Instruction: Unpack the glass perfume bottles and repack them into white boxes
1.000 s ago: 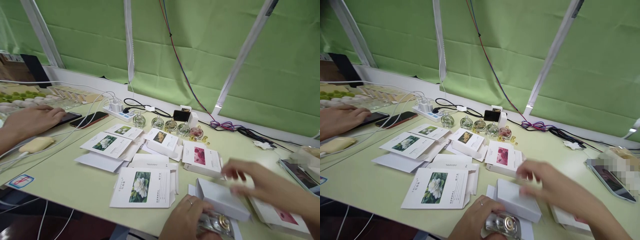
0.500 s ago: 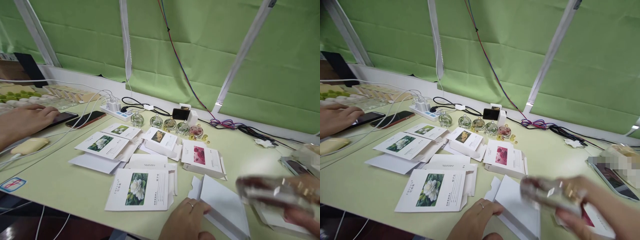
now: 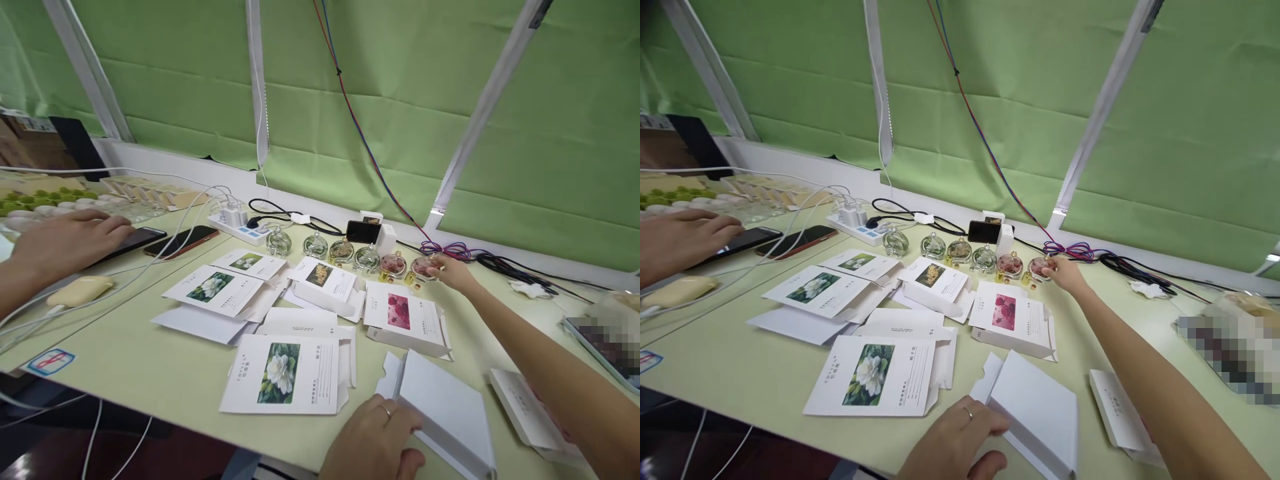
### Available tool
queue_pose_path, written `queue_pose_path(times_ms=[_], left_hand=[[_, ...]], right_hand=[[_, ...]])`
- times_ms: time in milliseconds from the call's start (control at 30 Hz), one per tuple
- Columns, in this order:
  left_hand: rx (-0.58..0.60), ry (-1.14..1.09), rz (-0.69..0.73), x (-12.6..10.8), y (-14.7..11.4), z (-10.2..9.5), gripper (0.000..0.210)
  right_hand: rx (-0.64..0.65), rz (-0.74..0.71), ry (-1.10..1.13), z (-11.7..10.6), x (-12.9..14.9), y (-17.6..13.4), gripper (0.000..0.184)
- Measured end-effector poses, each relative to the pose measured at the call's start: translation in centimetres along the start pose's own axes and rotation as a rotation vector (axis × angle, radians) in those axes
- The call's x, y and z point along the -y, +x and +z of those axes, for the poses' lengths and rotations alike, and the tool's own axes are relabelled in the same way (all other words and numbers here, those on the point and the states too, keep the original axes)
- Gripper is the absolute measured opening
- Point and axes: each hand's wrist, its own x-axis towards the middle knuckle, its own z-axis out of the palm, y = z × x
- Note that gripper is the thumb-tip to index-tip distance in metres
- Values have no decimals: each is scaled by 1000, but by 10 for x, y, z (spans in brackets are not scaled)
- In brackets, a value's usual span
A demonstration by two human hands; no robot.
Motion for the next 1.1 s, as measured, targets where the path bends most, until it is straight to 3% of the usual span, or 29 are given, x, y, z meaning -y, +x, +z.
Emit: queue_pose_path(times_ms=[167,300,400,467,567,667,800,900,1000,1100], left_hand=[[-25,24,-61,-6,0,-4,21],[-73,-28,-77,-9,0,-9,17],[-114,-89,-92,-11,0,-11,16],[-126,-119,-108,-13,0,-12,15],[-189,-121,-120,-15,0,-15,14],[-264,-71,-43,-18,-2,-17,15],[-97,104,177,-18,-2,-12,30],[71,293,150,-17,0,-6,52],[189,375,88,-19,4,-5,54],[236,386,55,-20,7,-8,56]], right_hand=[[-11,225,-65,15,-8,4,33],[-92,320,-110,-4,16,-17,38],[-111,300,-120,-19,64,-66,35],[50,246,-86,-19,100,-110,36],[215,153,-93,-4,136,-170,39],[301,26,-106,17,147,-201,49],[288,-109,-20,30,151,-203,48],[249,-96,-14,19,143,-199,48],[166,53,-92,-5,105,-207,52],[162,247,-172,-27,43,-226,82]])
